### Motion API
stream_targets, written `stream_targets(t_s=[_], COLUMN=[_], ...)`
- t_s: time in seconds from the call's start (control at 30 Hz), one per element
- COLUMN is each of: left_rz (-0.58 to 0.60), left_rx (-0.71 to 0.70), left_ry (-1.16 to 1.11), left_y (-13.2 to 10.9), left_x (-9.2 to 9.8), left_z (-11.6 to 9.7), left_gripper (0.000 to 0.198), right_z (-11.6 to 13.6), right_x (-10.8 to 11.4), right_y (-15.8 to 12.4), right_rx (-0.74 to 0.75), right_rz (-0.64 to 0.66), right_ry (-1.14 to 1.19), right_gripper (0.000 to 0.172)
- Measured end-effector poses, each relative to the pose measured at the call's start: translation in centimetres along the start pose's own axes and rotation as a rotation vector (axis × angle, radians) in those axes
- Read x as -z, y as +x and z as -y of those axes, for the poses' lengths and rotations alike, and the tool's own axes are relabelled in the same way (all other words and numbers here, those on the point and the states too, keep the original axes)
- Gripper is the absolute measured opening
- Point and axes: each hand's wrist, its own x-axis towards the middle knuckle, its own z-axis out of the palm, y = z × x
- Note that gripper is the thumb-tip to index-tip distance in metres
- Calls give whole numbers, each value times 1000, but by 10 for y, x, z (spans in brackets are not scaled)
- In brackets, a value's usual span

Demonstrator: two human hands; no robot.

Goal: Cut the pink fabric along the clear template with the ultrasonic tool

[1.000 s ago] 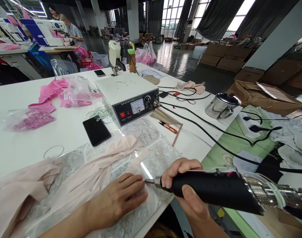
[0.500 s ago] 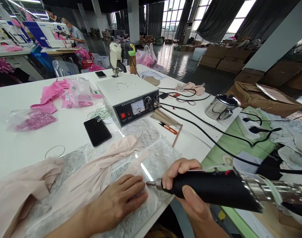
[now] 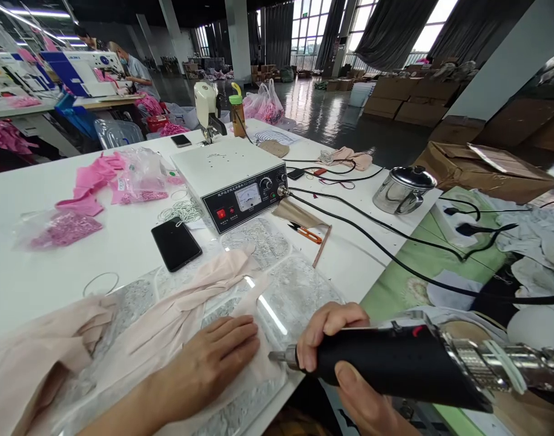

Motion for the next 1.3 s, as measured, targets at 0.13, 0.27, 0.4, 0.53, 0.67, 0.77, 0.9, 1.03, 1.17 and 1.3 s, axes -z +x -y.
stream_targets(t_s=[0.13,0.27,0.4,0.53,0.67,0.77,0.9,1.03,1.17,1.3], left_rz=[23,54,45,49,26,29,15,13,0,19], left_rx=[29,39,37,29,26,17,17,7,10,12], left_ry=[-5,-3,-7,-6,-2,7,20,20,20,22], left_y=[-7,-10,-9,-7,-2,1,2,1,1,4], left_x=[-4,-8,-7,-5,0,3,4,3,2,5], left_z=[4,5,4,3,2,2,1,1,2,-6], left_gripper=[30,31,33,31,30,29,28,30,30,30], right_z=[3,7,5,-4,-13,-15,-15,-16,-20,-16], right_x=[1,-1,-3,-4,-7,-9,-9,-8,-7,-4], right_y=[1,4,9,19,27,30,30,31,33,30], right_rx=[0,-13,16,36,60,60,57,45,54,56], right_rz=[8,7,-12,-41,-70,-79,-70,-55,-22,24], right_ry=[-8,-28,-31,20,47,34,32,34,39,15], right_gripper=[17,17,16,14,14,15,15,14,12,13])
